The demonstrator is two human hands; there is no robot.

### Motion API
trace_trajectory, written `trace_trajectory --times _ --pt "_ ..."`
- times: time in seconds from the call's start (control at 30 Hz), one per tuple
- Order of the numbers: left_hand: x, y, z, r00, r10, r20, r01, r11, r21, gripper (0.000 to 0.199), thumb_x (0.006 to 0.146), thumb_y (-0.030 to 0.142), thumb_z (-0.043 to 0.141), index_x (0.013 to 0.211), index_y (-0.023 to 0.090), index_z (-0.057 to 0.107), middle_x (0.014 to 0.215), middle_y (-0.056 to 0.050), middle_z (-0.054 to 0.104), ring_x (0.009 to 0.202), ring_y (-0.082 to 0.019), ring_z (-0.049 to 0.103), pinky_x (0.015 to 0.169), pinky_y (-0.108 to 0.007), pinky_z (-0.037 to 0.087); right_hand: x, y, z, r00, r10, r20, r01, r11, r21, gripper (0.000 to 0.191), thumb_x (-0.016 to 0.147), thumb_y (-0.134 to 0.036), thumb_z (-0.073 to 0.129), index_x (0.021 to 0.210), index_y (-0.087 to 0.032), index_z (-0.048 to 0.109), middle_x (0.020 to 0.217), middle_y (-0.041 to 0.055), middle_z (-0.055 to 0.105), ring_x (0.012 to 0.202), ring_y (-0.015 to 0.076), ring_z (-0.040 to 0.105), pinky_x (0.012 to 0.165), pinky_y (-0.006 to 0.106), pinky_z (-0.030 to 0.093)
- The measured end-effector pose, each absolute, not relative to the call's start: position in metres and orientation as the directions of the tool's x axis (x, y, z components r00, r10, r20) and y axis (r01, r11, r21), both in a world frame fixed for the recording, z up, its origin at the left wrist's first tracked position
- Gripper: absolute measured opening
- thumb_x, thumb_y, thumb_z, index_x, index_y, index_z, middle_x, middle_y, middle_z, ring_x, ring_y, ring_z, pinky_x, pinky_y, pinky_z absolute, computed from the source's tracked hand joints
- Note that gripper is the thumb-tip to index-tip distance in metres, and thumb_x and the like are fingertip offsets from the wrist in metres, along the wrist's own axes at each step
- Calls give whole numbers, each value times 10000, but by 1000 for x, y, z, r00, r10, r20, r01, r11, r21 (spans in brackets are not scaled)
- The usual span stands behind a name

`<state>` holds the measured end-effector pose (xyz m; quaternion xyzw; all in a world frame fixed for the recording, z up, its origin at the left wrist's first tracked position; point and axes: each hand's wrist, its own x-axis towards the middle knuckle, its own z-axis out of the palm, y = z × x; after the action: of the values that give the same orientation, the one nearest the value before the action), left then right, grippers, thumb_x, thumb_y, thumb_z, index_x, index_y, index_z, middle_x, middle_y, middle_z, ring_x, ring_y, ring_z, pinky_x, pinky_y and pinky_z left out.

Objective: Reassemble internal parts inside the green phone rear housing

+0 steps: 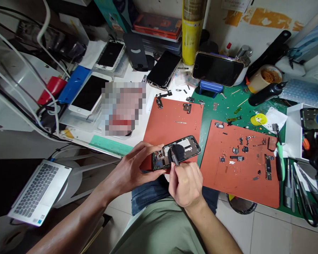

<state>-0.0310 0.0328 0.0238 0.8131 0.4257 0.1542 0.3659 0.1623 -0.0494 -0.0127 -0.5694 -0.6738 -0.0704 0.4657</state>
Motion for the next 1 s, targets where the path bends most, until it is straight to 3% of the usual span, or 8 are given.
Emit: trace_trajectory --times 1.0 --pt "-31 33 23 589 807 -32 572 -389 722 660 884 302 886 1463 263 570 1261 -74 676 1165 -245 734 970 -415 674 157 -48 -12 153 707 691 830 287 -478 361 936 -44 739 1213 -194 562 909 71 668 766 196 625 661 344 545"
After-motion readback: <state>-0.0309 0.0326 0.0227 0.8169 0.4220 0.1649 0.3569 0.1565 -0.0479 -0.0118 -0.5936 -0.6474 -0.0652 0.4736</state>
